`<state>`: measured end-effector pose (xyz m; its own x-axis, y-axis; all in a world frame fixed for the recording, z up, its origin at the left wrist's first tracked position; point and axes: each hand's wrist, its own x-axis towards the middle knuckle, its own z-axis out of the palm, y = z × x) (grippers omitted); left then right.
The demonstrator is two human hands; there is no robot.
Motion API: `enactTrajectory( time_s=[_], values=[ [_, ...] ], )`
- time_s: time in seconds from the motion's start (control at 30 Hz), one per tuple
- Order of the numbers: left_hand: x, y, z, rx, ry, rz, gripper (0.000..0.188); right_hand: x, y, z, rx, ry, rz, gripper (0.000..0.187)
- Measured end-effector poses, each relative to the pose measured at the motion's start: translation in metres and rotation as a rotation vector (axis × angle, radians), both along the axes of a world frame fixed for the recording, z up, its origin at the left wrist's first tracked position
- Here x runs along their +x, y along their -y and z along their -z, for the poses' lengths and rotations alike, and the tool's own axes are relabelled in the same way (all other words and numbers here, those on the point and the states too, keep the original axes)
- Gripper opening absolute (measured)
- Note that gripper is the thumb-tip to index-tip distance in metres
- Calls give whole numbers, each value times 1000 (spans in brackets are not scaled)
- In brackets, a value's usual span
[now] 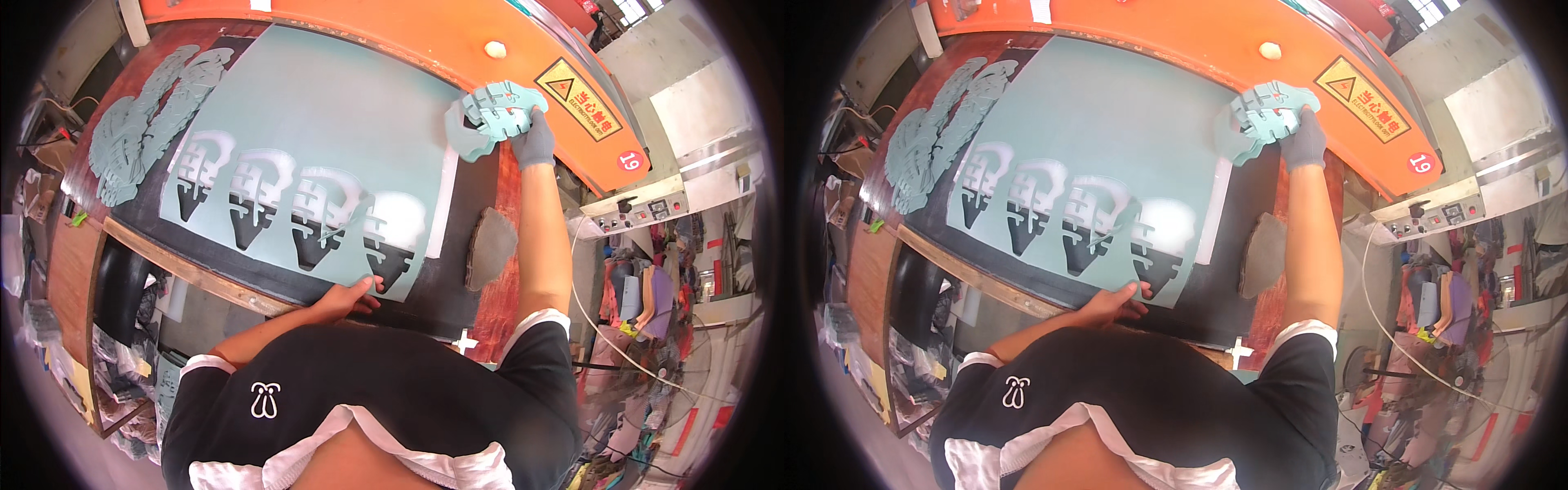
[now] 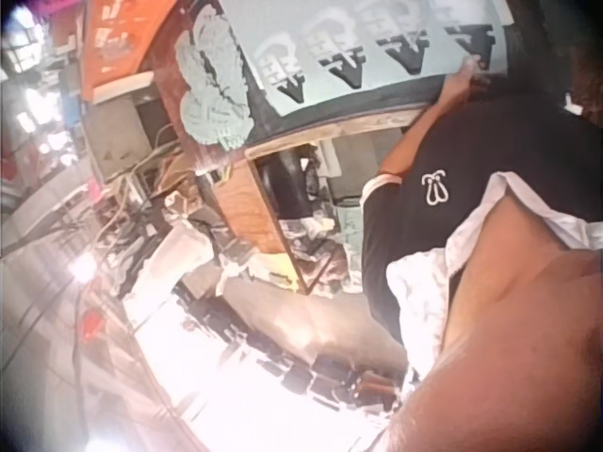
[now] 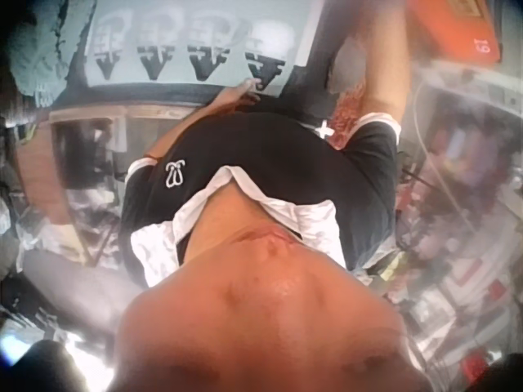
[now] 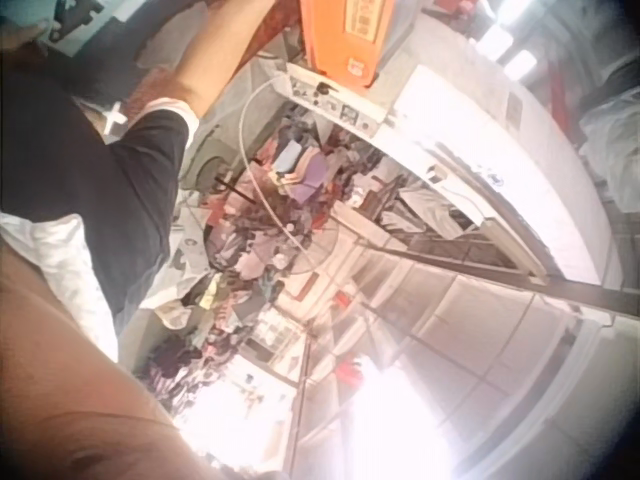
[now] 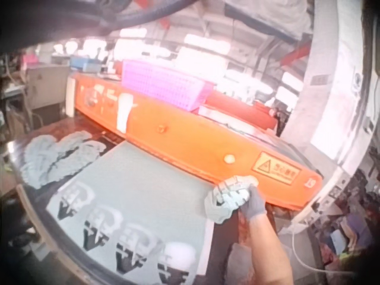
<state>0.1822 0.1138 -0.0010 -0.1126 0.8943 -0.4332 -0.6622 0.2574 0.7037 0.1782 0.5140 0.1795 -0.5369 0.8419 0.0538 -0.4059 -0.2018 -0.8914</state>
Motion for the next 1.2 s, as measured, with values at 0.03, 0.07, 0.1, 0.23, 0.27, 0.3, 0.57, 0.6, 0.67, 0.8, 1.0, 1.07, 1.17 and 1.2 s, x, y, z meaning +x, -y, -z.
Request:
enactTrajectory(
  time_s=[0.03,0.07,0.1,0.23,0.27,0.3,0.57,0.6,0.67,0.8,1.0,1.07,1.17,1.2],
  values=[
    [-1,2,-2,14,-73,111,45,4,12,-4,-18,-22,-25,33],
    [-3,6,-5,26,-146,221,45,7,24,-8,-30,-52,-58,34],
    [-5,11,-9,12,-212,334,45,11,36,-11,-56,-71,-70,35],
    [-22,38,-26,241,-629,410,40,22,85,-17,-64,9,-213,37],
    [-25,44,-30,149,-447,279,34,25,98,-17,-98,9,-215,39],
    [-31,47,-33,139,-491,168,32,27,112,-16,-101,-9,-270,40],
    [-43,90,-36,20,-603,-57,29,16,221,12,-175,259,-545,38],
    [-47,98,-34,13,-606,-24,30,9,236,16,-277,187,-634,37],
    [-60,118,-31,22,-619,-38,32,-5,263,15,-263,223,-680,36],
    [-103,157,-27,-10,-575,-165,31,-48,315,-3,-258,218,-817,33],
    [-196,225,-22,-6,-627,-327,29,-186,390,4,-85,287,-894,36],
    [-228,253,-20,-50,-525,-367,29,-246,412,7,54,344,-887,35],
    [-275,289,-16,-46,-378,-556,24,-341,438,-4,430,316,-893,35],
    [-291,300,-15,-44,-356,-622,24,-369,447,-9,539,254,-877,33]
  ],
)
